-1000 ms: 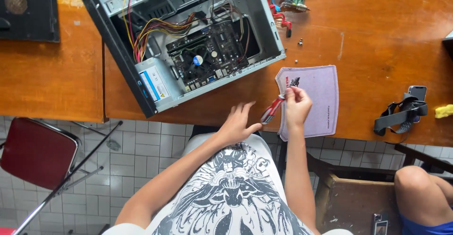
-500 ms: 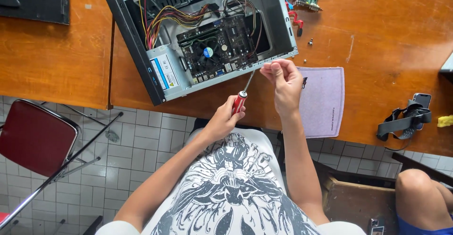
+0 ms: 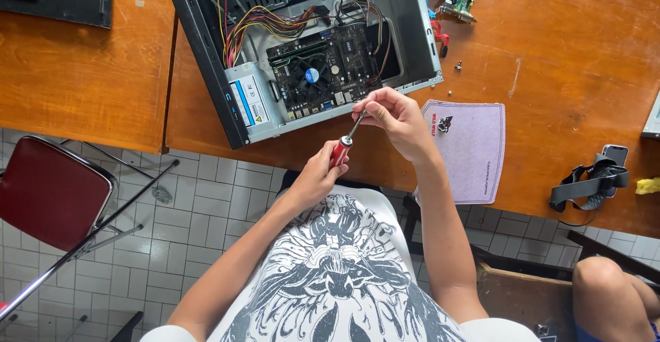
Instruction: Installing a power supply unit into a desktop computer case and securing it with screws using a screwdriver.
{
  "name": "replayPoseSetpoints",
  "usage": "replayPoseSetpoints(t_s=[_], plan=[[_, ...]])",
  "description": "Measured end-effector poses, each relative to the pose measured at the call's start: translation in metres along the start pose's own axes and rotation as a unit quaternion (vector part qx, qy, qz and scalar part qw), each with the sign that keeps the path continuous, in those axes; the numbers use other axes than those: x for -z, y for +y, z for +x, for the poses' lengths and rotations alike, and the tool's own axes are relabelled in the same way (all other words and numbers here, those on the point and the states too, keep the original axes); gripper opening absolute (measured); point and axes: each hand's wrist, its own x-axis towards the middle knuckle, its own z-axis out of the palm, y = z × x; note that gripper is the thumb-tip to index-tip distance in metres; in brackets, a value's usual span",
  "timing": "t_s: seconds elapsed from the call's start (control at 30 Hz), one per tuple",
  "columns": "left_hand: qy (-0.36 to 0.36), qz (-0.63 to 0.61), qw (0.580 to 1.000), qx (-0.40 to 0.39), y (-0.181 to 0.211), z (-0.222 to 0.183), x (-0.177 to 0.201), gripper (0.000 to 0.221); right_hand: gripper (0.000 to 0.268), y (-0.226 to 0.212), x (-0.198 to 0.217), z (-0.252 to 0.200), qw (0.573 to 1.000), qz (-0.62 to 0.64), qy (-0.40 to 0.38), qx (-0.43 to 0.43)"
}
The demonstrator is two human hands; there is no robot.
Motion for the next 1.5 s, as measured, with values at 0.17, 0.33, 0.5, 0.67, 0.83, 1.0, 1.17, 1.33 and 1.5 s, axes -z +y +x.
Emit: replayPoseSetpoints(t_s=[0.17, 0.33, 0.5, 0.67, 0.83, 1.0, 1.17, 1.33, 1.5], plan=[[-0.005, 0.006, 1.0, 0.001, 0.006, -0.003, 0.011, 0.039, 0.015, -0.021, -0.002, 0.0, 0.996, -0.075, -0.042, -0.001], [-0.001, 0.001, 1.0, -0.004, 0.009, -0.003, 0.017, 0.039, 0.015, -0.014, -0.007, 0.005, 0.997, -0.065, -0.039, 0.014], [0.023, -0.003, 1.0, -0.013, 0.02, 0.001, 0.027, 0.038, 0.018, -0.007, -0.013, 0.011, 0.999, 0.03, 0.011, 0.038], [0.021, 0.0, 1.0, -0.015, 0.027, 0.005, 0.03, 0.039, 0.019, -0.004, -0.016, 0.017, 0.997, 0.054, 0.03, 0.044], [0.025, 0.01, 1.0, -0.011, 0.026, 0.007, 0.034, 0.041, 0.018, -0.007, -0.017, 0.018, 0.998, 0.025, 0.04, 0.038], [0.018, -0.01, 1.0, -0.014, 0.028, 0.008, 0.035, 0.041, 0.02, -0.004, -0.013, 0.022, 0.997, 0.066, 0.026, 0.022], [0.012, -0.034, 0.999, -0.033, 0.032, 0.012, 0.034, 0.041, 0.033, -0.001, -0.02, 0.02, 0.993, 0.103, 0.015, 0.047], [0.021, -0.026, 0.998, -0.06, 0.052, 0.023, 0.046, 0.04, 0.042, -0.006, -0.04, 0.005, 0.996, -0.039, -0.059, 0.055], [-0.017, 0.111, 0.981, -0.156, 0.099, 0.031, 0.062, 0.037, 0.044, -0.005, -0.054, -0.007, 0.997, -0.048, 0.034, 0.057]])
